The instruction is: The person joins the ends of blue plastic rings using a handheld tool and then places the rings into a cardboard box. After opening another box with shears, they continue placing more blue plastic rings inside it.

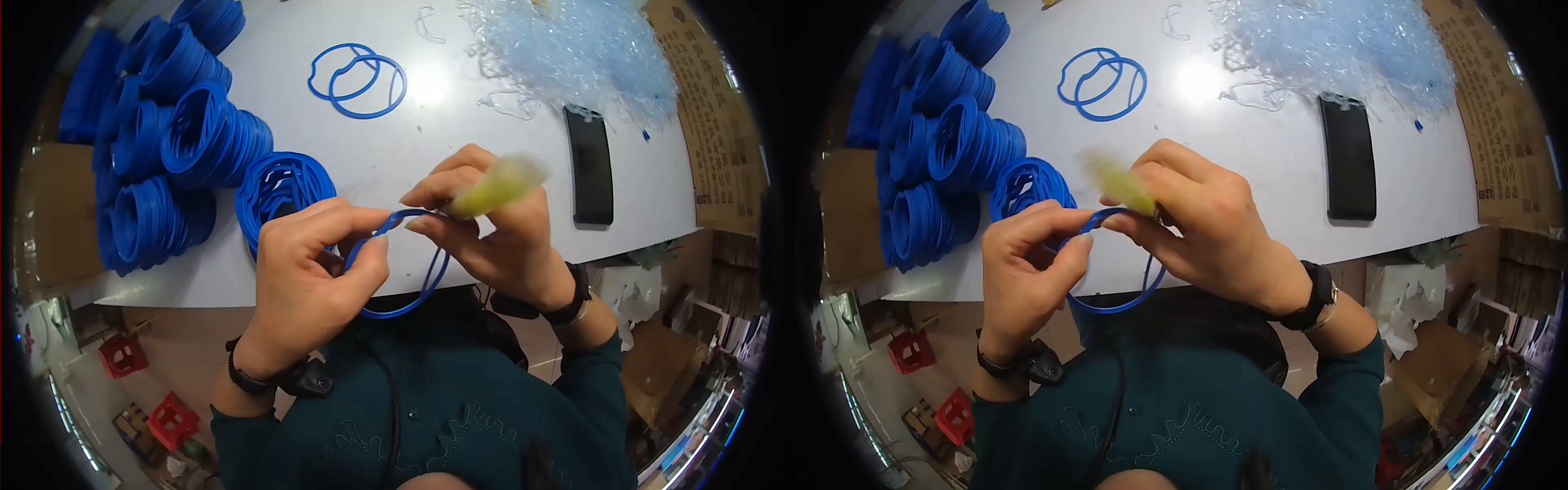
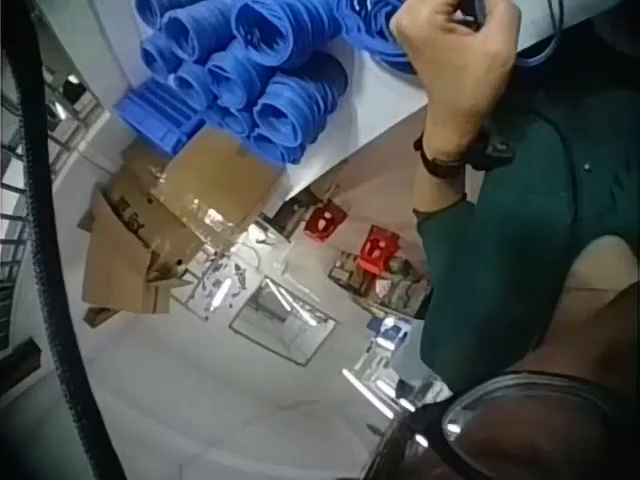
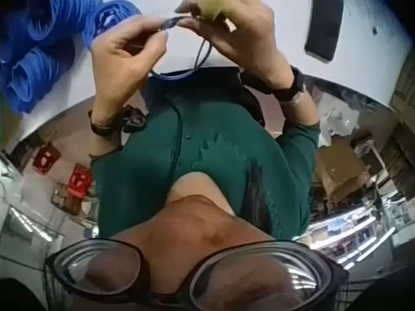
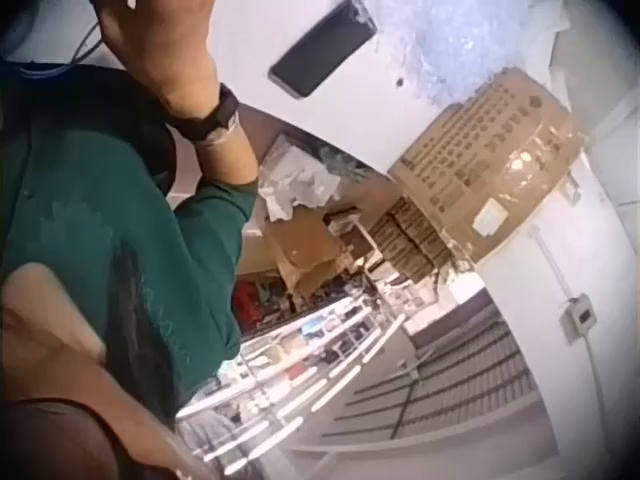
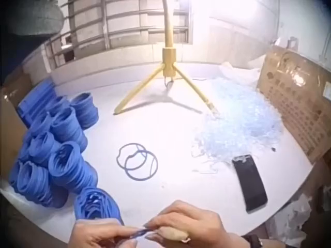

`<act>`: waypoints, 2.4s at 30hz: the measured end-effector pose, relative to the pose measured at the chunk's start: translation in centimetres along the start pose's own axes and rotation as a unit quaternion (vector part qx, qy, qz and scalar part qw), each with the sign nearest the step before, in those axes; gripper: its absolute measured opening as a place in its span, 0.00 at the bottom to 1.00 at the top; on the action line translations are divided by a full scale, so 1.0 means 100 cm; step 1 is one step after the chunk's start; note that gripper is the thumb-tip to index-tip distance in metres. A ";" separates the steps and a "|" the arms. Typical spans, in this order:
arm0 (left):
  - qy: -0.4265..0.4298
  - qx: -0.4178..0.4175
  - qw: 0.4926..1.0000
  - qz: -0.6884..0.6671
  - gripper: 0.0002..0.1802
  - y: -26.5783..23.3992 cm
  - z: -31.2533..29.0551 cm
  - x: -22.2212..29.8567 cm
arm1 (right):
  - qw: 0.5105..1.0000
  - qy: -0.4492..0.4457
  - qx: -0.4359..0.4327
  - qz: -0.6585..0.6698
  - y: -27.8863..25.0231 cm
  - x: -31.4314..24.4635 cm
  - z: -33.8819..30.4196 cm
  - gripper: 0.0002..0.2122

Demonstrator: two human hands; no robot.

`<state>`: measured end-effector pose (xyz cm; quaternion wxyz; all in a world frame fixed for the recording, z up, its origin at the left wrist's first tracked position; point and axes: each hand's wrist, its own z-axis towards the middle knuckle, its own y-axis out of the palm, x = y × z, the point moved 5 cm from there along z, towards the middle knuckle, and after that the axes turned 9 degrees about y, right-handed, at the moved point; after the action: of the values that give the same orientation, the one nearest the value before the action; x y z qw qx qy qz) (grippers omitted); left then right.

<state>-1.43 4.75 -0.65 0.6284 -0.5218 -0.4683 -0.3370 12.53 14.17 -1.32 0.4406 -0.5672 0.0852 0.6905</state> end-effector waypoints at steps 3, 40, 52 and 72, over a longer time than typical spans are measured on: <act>0.072 0.024 0.996 0.035 0.09 -0.002 -0.001 0.003 | 0.999 0.001 0.016 -0.045 0.004 -0.010 0.003 0.11; -0.030 0.053 0.995 -0.081 0.08 -0.005 -0.005 -0.013 | 0.985 -0.077 0.044 -0.145 0.021 -0.014 0.007 0.10; -0.059 0.008 0.995 -0.085 0.07 -0.007 -0.004 -0.007 | 0.990 -0.091 0.026 -0.104 0.014 -0.020 0.009 0.10; -0.038 -0.009 0.996 -0.075 0.07 -0.006 -0.002 -0.007 | 0.997 -0.053 0.006 -0.048 0.012 -0.014 0.005 0.12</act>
<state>-2.20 4.32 -1.14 0.5783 -0.5033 -0.5270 -0.3669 11.27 13.06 -0.37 0.4806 -0.5303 0.0390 0.6974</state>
